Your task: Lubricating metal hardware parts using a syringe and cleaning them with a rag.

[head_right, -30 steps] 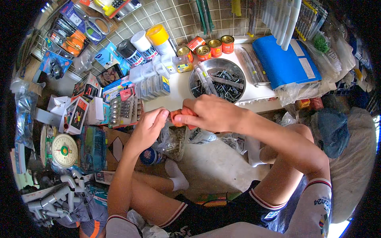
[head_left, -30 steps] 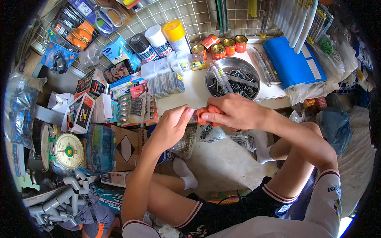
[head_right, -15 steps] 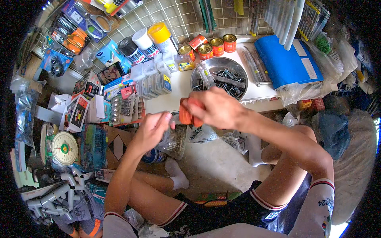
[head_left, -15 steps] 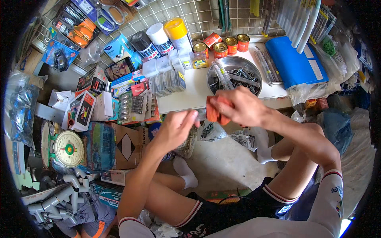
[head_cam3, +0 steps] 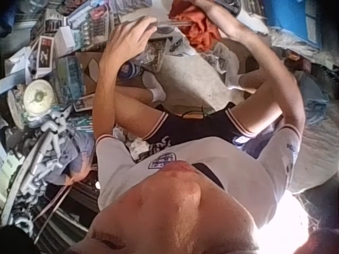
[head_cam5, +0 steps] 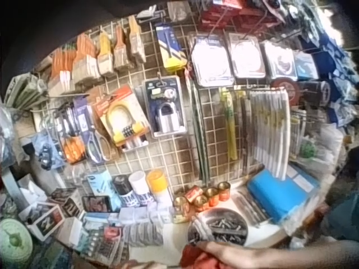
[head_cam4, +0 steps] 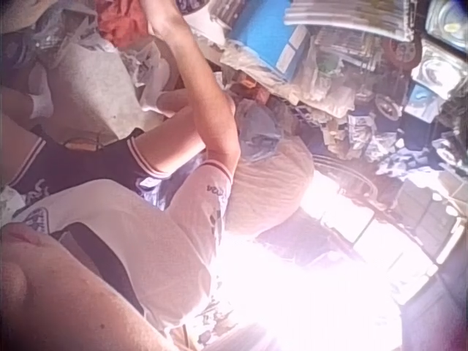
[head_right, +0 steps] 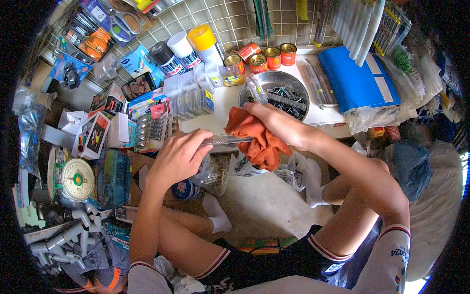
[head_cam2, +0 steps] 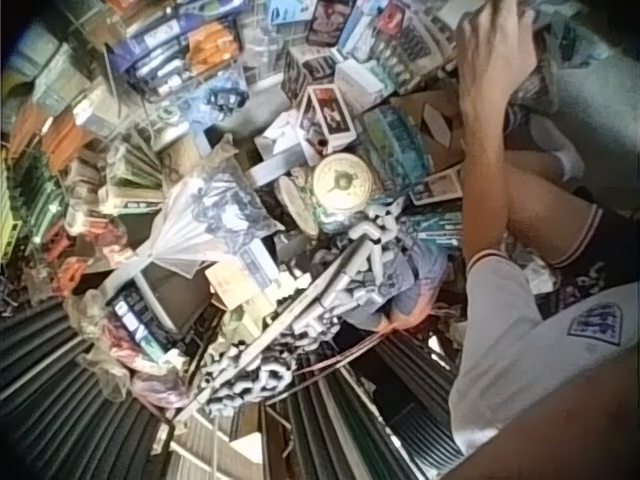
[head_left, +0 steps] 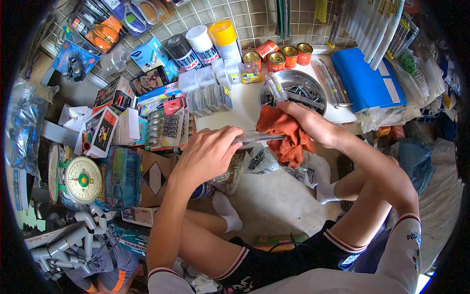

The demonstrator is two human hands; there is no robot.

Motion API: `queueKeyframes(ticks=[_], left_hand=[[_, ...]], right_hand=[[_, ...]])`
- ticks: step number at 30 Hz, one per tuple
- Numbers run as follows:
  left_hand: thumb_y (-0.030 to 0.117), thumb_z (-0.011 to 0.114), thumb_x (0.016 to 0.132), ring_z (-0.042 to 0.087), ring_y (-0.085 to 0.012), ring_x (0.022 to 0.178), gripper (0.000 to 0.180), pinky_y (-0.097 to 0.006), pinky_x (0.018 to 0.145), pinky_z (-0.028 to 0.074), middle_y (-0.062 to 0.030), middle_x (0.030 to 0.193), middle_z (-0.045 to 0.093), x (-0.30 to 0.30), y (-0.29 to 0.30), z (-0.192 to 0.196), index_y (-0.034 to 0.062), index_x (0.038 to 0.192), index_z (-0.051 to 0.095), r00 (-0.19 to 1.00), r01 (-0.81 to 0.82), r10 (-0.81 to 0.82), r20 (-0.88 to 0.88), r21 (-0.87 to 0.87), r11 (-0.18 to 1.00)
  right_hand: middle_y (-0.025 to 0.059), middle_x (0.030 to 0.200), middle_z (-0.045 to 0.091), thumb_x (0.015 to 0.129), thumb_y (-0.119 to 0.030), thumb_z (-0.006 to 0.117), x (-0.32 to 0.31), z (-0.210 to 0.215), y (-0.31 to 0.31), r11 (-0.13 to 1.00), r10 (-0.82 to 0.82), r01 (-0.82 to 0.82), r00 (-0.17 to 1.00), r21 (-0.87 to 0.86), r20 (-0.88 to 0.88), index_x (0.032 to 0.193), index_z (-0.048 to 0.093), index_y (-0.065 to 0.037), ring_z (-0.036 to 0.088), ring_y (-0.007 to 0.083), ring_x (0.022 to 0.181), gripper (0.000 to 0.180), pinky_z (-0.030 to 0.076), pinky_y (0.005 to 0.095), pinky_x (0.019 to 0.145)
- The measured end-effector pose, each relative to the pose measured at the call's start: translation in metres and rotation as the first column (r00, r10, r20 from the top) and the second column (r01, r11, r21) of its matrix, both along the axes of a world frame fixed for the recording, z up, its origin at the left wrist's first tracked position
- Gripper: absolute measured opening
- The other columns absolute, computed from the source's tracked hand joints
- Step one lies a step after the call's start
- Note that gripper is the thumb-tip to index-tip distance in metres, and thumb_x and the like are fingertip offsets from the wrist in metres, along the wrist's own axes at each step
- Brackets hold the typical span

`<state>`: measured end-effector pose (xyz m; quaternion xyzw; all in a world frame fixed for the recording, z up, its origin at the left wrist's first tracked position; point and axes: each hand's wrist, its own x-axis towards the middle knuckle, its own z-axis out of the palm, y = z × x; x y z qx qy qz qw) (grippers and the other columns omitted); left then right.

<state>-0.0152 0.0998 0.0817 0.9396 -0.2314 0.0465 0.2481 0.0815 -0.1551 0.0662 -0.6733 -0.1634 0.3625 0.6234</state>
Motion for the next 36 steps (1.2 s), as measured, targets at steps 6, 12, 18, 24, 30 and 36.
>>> queueKeyframes(ticks=[6, 12, 18, 24, 30, 36], left_hand=[[0.014, 0.067, 0.089, 0.064, -0.0302, 0.084, 0.022, -0.043, 0.077, 0.046, -0.0098, 0.086, 0.062, -0.003, -0.014, -0.014, 0.0092, 0.111, 0.066, 0.943, -0.023, -0.092, 0.319, 0.338, 0.941], [0.016, 0.070, 0.084, 0.053, -0.0235, 0.077, 0.026, -0.039, 0.069, 0.037, -0.0024, 0.079, 0.053, -0.006, -0.017, -0.015, 0.0134, 0.110, 0.071, 0.861, 0.013, -0.187, 0.474, 0.346, 0.938], [0.019, 0.071, 0.085, 0.053, -0.0207, 0.069, 0.017, -0.038, 0.067, 0.036, -0.0010, 0.073, 0.053, -0.005, -0.018, -0.018, 0.0140, 0.101, 0.069, 0.848, 0.003, -0.144, 0.511, 0.267, 0.964], [0.014, 0.063, 0.087, 0.048, -0.0247, 0.051, 0.005, -0.036, 0.052, 0.030, -0.0056, 0.061, 0.053, -0.006, -0.026, -0.045, 0.0090, 0.088, 0.062, 0.999, -0.024, 0.017, -0.035, -0.184, 0.983], [0.020, 0.057, 0.099, 0.048, -0.0154, 0.053, 0.027, -0.036, 0.051, 0.037, -0.0016, 0.062, 0.047, 0.004, -0.020, -0.052, -0.0022, 0.084, 0.057, 0.299, -0.630, -0.483, -0.823, -0.550, 0.548], [0.017, 0.068, 0.086, 0.062, -0.0252, 0.067, 0.013, -0.038, 0.063, 0.041, -0.0083, 0.072, 0.062, -0.006, -0.038, -0.037, 0.0051, 0.086, 0.063, 0.971, 0.133, -0.141, 0.191, 0.056, 0.990]], right_hand=[[0.0049, 0.109, 0.069, 0.103, -0.039, 0.056, -0.008, -0.003, 0.001, 0.904, 0.427, -0.426, 0.903, 0.030, -0.046, 0.121, 0.063, -0.002, 0.065, 0.0129, 0.101, 0.041, 0.051, 0.0296, 0.091], [0.0024, 0.097, 0.065, 0.104, -0.054, 0.053, -0.009, 0.000, 0.007, 0.821, 0.550, -0.570, 0.805, -0.029, -0.222, 0.108, 0.063, -0.004, 0.060, 0.0098, 0.087, 0.051, 0.050, 0.0259, 0.078], [0.0030, 0.083, 0.062, 0.100, -0.061, 0.054, -0.010, -0.006, 0.010, 0.863, 0.502, -0.493, 0.809, 0.112, -0.306, 0.100, 0.065, -0.008, 0.058, 0.0114, 0.068, 0.054, 0.050, 0.0260, 0.060], [0.0053, 0.077, 0.065, 0.089, -0.026, 0.072, -0.024, 0.001, 0.010, 0.892, 0.447, -0.208, 0.543, -0.402, 0.711, 0.093, 0.067, -0.007, 0.066, 0.0187, 0.069, 0.021, 0.056, 0.0325, 0.068], [0.0038, 0.088, 0.063, 0.078, -0.016, 0.068, -0.020, -0.018, 0.012, 0.884, 0.466, 0.078, -0.219, -0.461, 0.857, 0.092, 0.062, -0.011, 0.070, 0.0204, 0.079, 0.017, 0.057, 0.0343, 0.069], [0.0016, 0.085, 0.061, 0.092, -0.035, 0.075, -0.006, -0.006, 0.010, 0.563, 0.683, -0.577, 0.728, -0.591, -0.061, 0.100, 0.065, -0.003, 0.060, 0.0091, 0.069, 0.034, 0.049, 0.0272, 0.060]])
